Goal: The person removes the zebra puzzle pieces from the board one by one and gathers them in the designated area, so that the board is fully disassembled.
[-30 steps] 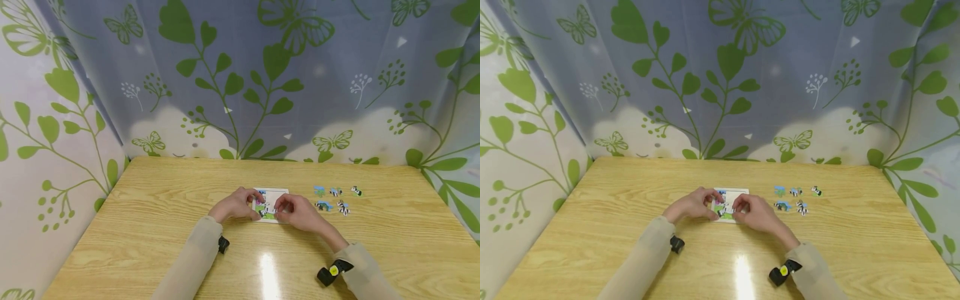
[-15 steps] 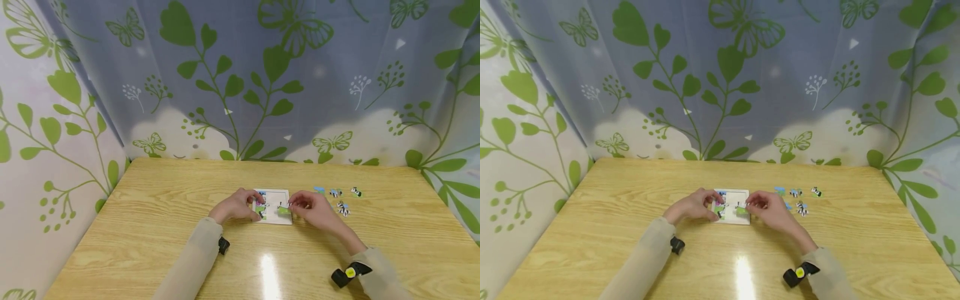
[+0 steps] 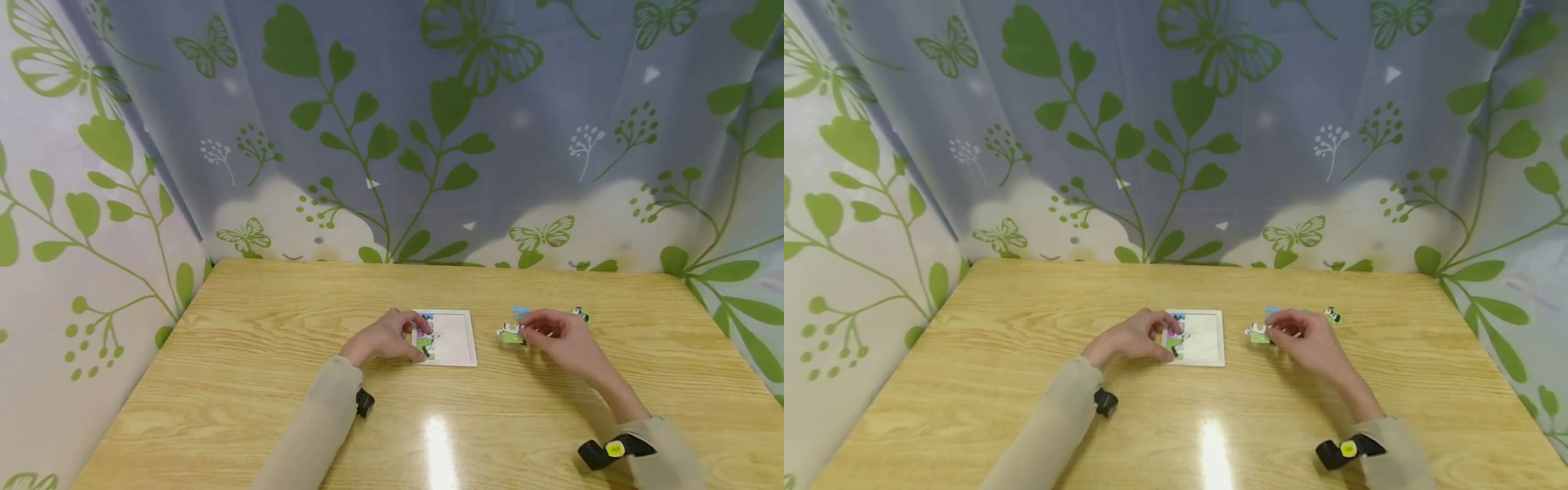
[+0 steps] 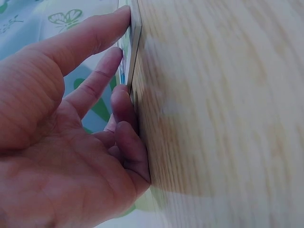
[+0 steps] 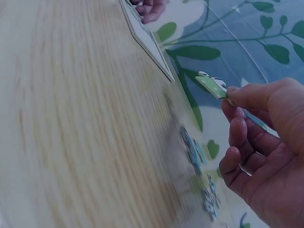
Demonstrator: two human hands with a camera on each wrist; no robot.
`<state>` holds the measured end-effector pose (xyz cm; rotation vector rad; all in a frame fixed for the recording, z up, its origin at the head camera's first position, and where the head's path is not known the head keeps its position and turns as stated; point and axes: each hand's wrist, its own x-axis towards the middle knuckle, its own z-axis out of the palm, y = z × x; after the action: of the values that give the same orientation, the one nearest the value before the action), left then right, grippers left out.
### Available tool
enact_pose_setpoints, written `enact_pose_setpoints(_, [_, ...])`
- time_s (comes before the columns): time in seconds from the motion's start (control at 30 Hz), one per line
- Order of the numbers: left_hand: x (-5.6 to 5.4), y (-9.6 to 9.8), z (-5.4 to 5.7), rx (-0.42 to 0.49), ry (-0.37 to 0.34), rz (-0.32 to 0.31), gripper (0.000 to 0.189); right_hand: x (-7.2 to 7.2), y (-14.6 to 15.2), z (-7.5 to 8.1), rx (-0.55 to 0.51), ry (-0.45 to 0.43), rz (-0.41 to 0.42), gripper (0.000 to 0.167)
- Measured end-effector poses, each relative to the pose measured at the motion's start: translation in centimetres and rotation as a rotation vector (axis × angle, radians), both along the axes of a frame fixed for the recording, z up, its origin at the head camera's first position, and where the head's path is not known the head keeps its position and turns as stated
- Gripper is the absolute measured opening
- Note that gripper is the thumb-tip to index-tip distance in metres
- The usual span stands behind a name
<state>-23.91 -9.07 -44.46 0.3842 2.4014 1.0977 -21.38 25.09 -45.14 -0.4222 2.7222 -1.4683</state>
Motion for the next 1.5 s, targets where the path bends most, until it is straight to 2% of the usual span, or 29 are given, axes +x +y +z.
enact_pose_setpoints(0.33, [0.0,-0.1,0.0,-0.007,0.007,-0.008,0.037,0.8,3.9,-0.1,0.050,0.038,-0.073,0.019])
enact_pose_setpoints(0.9, [0.0,-0.1,-0.1,-0.006,0.011,-0.014,0.037,1.2,10.3,-0.3,0.158,-0.022,-0.168,0.030])
enact_pose_setpoints(1.17, [0.1,-0.3,0.0,-0.018,0.013,-0.015,0.037,0.8,11.4,-1.0,0.246,0.035,-0.174,0.025])
enact_pose_setpoints(1.5, [0.0,-0.3,0.2,-0.023,0.024,-0.047,0.038,0.3,11.1,-1.6,0.355,0.059,-0.201,0.023])
